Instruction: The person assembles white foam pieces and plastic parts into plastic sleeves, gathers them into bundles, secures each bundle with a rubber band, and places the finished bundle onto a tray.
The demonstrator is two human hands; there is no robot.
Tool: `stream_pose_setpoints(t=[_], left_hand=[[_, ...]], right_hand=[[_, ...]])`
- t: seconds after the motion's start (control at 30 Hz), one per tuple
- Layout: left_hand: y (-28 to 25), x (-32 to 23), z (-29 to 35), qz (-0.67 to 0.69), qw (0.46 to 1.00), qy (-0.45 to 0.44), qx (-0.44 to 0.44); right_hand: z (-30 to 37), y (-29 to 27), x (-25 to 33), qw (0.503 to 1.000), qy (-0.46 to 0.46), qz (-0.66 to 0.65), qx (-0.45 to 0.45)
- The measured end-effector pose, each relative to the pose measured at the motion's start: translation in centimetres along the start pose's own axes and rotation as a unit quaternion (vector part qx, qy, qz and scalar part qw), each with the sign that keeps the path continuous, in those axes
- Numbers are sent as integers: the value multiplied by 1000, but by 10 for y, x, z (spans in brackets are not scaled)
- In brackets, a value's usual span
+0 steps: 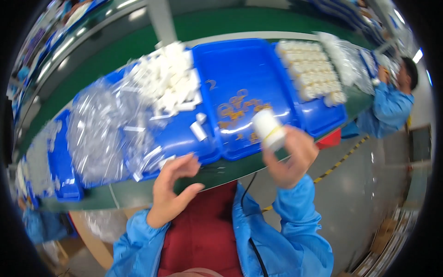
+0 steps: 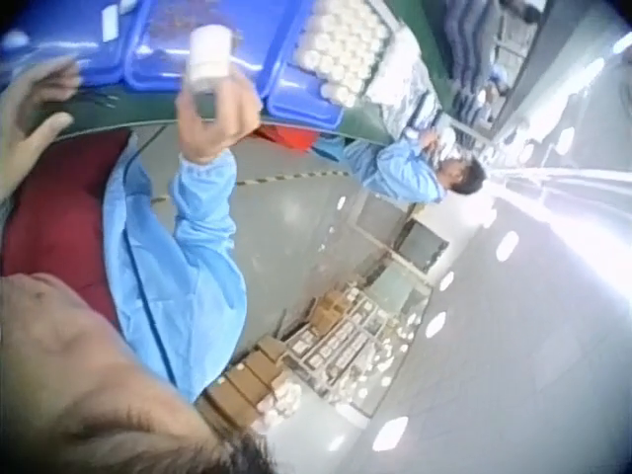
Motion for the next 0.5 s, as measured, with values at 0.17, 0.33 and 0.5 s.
stream_pose_setpoints(t=[0.17,0.33,0.5], left_hand=[[-2,-16,-6,-87,993,67,-33],[-24,11,11,-3,999,8,-49],[-33,13,14,-9,999,42,4]], right_hand=[[4,40,84,969,-56,-238,18],[-15,46,90,888,79,-432,137],[-30,47,78,824,125,-483,270]])
Point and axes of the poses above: each hand's wrist, its own z-axis away from the middle knuckle, its own y-axis out of the palm, x = y × z, the point moved 1 cm from there along -z, towards the middle knuckle, and after that the axes turned 10 degrees about -y, right-handed, at the moved point
